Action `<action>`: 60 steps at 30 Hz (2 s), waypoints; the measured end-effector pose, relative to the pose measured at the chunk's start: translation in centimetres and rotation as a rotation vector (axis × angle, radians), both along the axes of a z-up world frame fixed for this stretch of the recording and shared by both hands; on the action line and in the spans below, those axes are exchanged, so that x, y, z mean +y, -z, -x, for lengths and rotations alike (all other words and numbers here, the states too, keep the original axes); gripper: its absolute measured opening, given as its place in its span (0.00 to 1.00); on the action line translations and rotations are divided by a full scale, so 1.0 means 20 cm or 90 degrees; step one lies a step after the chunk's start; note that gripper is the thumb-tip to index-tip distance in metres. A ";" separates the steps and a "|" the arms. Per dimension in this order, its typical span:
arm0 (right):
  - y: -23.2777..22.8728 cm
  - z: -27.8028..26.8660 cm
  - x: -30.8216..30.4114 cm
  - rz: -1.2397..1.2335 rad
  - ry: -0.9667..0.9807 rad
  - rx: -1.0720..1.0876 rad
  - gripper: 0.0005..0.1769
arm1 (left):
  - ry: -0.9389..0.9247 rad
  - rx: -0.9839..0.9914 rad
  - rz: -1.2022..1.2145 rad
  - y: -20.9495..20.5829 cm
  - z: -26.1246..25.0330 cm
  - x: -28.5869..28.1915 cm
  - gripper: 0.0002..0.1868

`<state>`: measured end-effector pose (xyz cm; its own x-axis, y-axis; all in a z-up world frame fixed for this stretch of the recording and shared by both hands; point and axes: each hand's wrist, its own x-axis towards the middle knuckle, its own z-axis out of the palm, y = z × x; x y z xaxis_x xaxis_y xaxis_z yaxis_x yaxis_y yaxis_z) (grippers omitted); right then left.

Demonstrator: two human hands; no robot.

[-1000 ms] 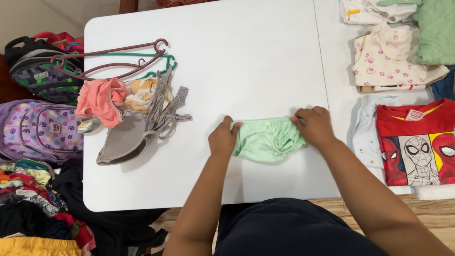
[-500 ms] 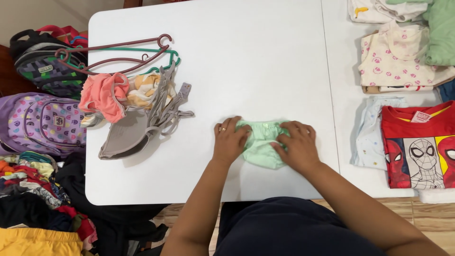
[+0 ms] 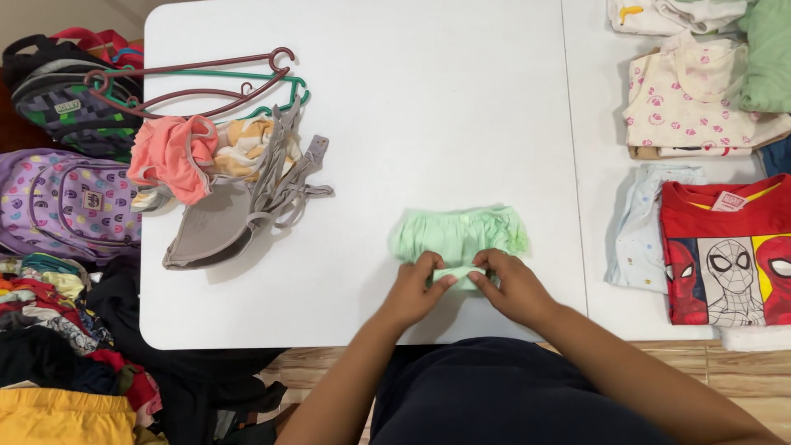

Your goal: The person folds various clothing items on a white table, including a light green cloth, a pink pair of underwear, a gray bra, a striped tank top, a yellow top, and a black t-shirt. Each item is smoothed and folded neatly before being stacked.

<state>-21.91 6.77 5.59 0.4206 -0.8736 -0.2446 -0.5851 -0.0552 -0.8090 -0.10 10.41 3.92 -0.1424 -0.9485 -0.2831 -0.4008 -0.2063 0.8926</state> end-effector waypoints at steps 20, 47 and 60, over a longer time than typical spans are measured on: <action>-0.21 0.03 -0.31 0.056 -0.053 0.326 0.29 | 0.186 -0.307 0.481 0.21 0.13 0.19 0.20; 0.11 -0.19 -0.36 0.000 0.047 0.193 0.29 | -0.248 -0.148 0.139 0.18 0.01 0.00 0.20; 0.16 -0.27 -0.33 0.267 0.101 0.159 0.27 | -0.306 -0.340 0.111 0.00 -0.14 -0.06 0.24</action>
<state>-16.53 0.07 2.37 0.2481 -0.9666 0.0647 -0.7855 -0.2398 -0.5705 2.64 9.31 3.90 0.4155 -0.9089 -0.0365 -0.6909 -0.3415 0.6372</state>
